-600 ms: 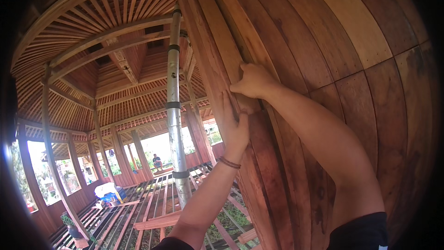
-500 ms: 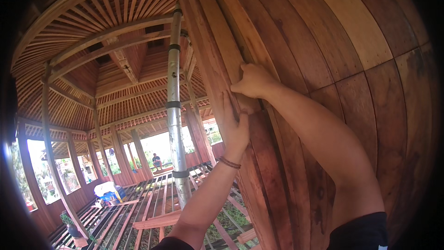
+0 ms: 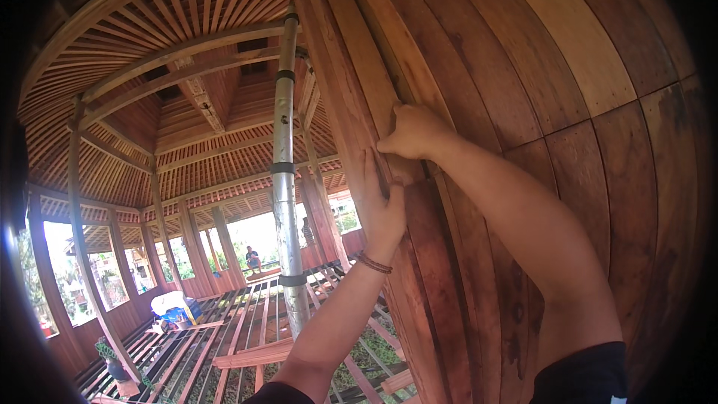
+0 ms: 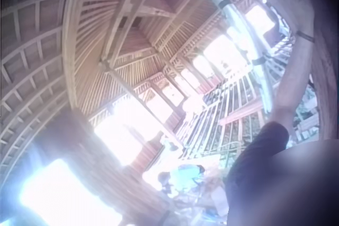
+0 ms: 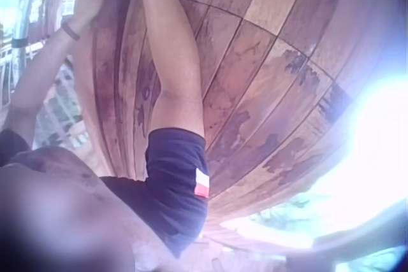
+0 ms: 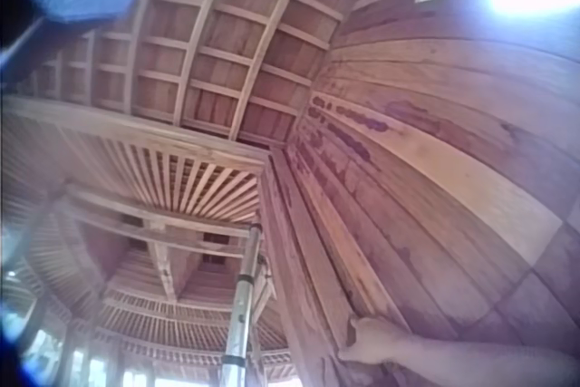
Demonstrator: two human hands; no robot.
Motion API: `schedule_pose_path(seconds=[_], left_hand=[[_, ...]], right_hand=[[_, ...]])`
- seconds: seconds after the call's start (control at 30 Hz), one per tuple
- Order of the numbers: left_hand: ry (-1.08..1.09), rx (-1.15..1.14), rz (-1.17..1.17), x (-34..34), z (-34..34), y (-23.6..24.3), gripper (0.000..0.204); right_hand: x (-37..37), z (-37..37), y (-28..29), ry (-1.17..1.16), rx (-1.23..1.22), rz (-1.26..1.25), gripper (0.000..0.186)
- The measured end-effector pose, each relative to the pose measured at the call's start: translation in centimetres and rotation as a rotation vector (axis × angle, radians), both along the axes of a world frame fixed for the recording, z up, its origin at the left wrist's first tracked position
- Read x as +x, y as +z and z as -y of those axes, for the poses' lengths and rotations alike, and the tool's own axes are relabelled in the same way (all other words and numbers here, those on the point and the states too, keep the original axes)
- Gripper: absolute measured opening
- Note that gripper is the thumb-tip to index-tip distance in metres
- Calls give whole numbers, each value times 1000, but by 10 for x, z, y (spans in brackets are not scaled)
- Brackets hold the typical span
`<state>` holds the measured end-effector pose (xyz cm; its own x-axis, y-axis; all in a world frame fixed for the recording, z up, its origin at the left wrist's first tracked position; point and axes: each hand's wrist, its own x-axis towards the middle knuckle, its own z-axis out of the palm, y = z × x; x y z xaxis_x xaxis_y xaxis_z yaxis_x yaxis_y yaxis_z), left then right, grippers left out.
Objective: The person fits wooden planks into a curved wall, removes a plank, trims its edge with a hammer, smooths it with an electric planer, and refits it into the wall. The person repeats this process for another plank.
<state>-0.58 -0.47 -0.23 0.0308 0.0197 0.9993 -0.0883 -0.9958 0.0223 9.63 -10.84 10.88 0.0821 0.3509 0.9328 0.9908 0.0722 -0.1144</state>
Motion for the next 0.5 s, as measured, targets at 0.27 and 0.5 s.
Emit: schedule_pose_path(seconds=[0.27,0.5], left_hand=[[42,7,12,0,0,0,71],[13,12,25,1,-2,-1,70]], right_hand=[[1,-3,0,22,14,-8,88],[-4,4,-2,72,-10,-28,94]])
